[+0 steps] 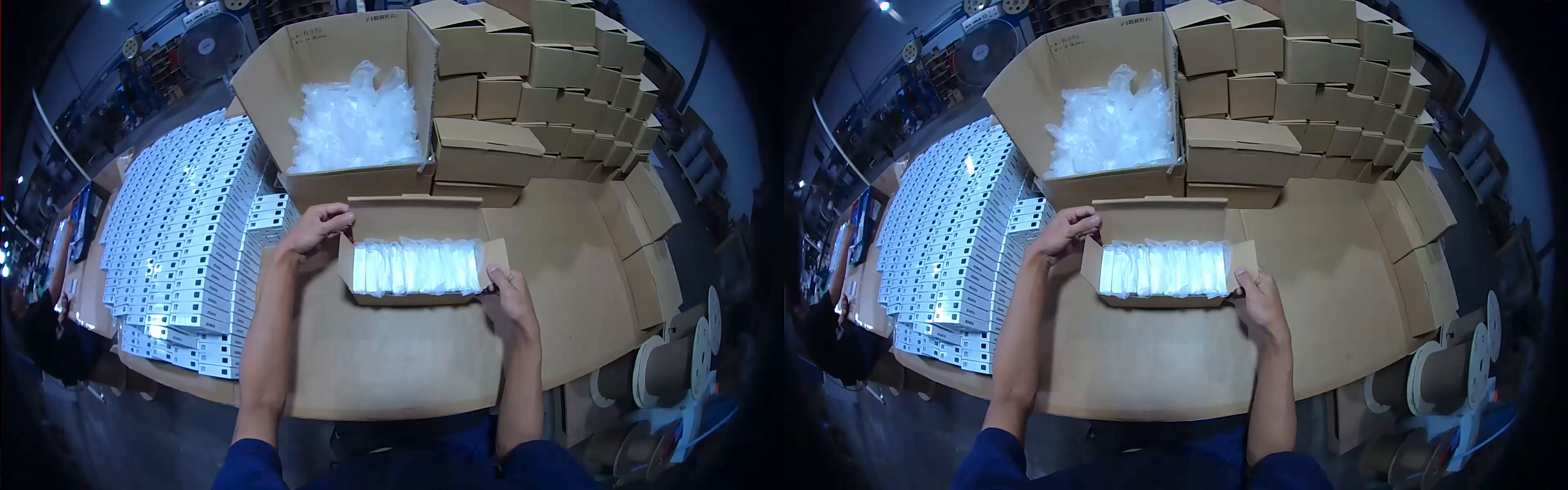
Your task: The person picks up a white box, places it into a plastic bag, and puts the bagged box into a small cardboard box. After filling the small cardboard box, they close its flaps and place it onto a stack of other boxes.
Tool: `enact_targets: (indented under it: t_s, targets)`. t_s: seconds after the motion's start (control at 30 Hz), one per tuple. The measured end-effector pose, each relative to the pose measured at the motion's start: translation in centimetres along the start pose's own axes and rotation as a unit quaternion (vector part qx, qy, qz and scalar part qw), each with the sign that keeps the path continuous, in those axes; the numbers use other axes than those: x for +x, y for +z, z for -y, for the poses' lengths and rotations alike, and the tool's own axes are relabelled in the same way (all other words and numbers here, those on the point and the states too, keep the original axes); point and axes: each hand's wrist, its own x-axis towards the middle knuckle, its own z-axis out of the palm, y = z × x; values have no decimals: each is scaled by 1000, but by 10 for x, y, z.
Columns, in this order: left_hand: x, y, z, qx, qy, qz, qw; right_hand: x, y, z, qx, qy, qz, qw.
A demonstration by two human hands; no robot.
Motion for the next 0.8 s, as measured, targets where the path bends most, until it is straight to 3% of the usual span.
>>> enact_targets:
  t_s: [0.07,0.17,0.2,0.23,0.3,0.43,0.47,0.57,0.6,0.7,0.8]
  targets:
    - [10,19,19,-124,12,-53,991,2,2,-10,108,2,5,994]
    - [4,49,34,-219,2,-173,960,-4,13,-3,106,4,-29,994]
    - [1,59,37,-228,21,-192,954,-10,18,5,95,11,-18,995]
    - [0,68,42,-237,40,-212,947,-9,17,2,-21,-42,0,999]
    - [0,75,52,-231,63,-197,951,-3,16,-2,-252,-146,40,956]
    - [-21,94,60,-307,157,-101,933,11,30,11,-198,-86,75,974]
    - [-32,102,57,-265,185,-116,939,18,27,11,-230,-125,104,959]
    - [-50,106,68,-94,246,-96,960,25,32,12,-119,-179,139,967]
    - [-53,107,63,-12,285,-87,955,28,27,18,-215,-165,162,949]
    - [-63,107,37,221,180,-117,951,30,30,31,-366,-205,144,896]
    - [-63,111,0,300,101,-96,944,35,41,40,-381,-195,143,892]
